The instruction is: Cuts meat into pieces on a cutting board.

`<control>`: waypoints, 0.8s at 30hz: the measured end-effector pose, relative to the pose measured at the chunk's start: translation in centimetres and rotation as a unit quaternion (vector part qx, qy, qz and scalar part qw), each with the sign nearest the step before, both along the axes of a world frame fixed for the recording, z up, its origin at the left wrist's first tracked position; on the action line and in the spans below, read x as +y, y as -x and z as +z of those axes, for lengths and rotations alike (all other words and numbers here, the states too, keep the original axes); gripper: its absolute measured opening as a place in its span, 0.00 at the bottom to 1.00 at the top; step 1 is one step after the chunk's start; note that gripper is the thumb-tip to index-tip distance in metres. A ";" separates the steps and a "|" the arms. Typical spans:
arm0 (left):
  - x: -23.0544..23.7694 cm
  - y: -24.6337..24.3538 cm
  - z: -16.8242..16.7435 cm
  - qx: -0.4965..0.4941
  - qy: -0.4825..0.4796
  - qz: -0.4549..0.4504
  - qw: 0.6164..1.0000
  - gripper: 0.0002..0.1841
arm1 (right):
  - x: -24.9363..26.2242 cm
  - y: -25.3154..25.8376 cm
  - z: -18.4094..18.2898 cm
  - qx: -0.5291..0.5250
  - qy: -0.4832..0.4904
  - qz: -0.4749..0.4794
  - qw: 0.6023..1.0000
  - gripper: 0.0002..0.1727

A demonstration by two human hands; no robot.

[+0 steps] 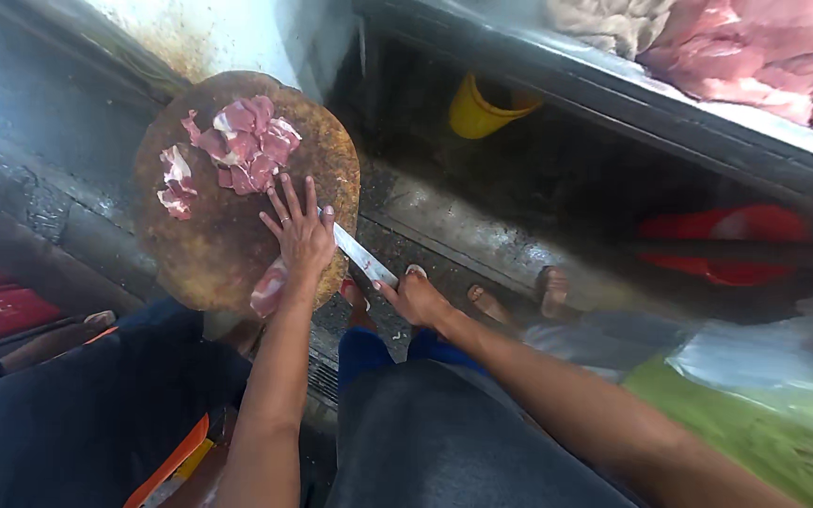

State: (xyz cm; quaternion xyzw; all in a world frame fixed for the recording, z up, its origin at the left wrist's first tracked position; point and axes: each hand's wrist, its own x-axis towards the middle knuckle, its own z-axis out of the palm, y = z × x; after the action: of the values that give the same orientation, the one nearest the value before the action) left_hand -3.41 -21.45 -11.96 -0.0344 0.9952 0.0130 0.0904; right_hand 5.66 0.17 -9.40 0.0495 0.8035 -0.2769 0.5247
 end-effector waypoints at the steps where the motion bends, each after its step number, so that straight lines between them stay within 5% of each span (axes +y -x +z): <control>1: 0.0 0.1 0.0 -0.006 -0.002 -0.001 1.000 0.36 | -0.7 0.6 0.3 -0.003 0.001 -0.001 1.000 0.44; 6: -0.3 0.2 -0.4 0.000 -0.003 0.005 1.000 0.34 | -5.3 4.6 -0.8 0.037 -0.010 0.009 0.999 0.45; 12: 0.0 0.1 -0.2 0.011 -0.006 -0.012 1.000 0.35 | -2.1 0.2 -0.1 -0.011 0.005 0.029 1.000 0.46; 19: 0.0 0.2 -0.3 0.012 0.005 -0.012 1.000 0.36 | -7.2 3.8 -0.1 0.010 0.009 0.035 0.999 0.44; 24: 0.0 0.3 -0.2 0.012 0.005 -0.017 1.000 0.37 | -3.9 0.0 0.4 -0.011 -0.003 0.072 0.997 0.46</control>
State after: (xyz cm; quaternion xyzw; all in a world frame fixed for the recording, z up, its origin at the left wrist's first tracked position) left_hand -3.72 -21.46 -12.12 -0.0177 0.9967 0.0073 0.0785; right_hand 5.65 -3.69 -8.99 -0.0032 0.7999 -0.2354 0.5520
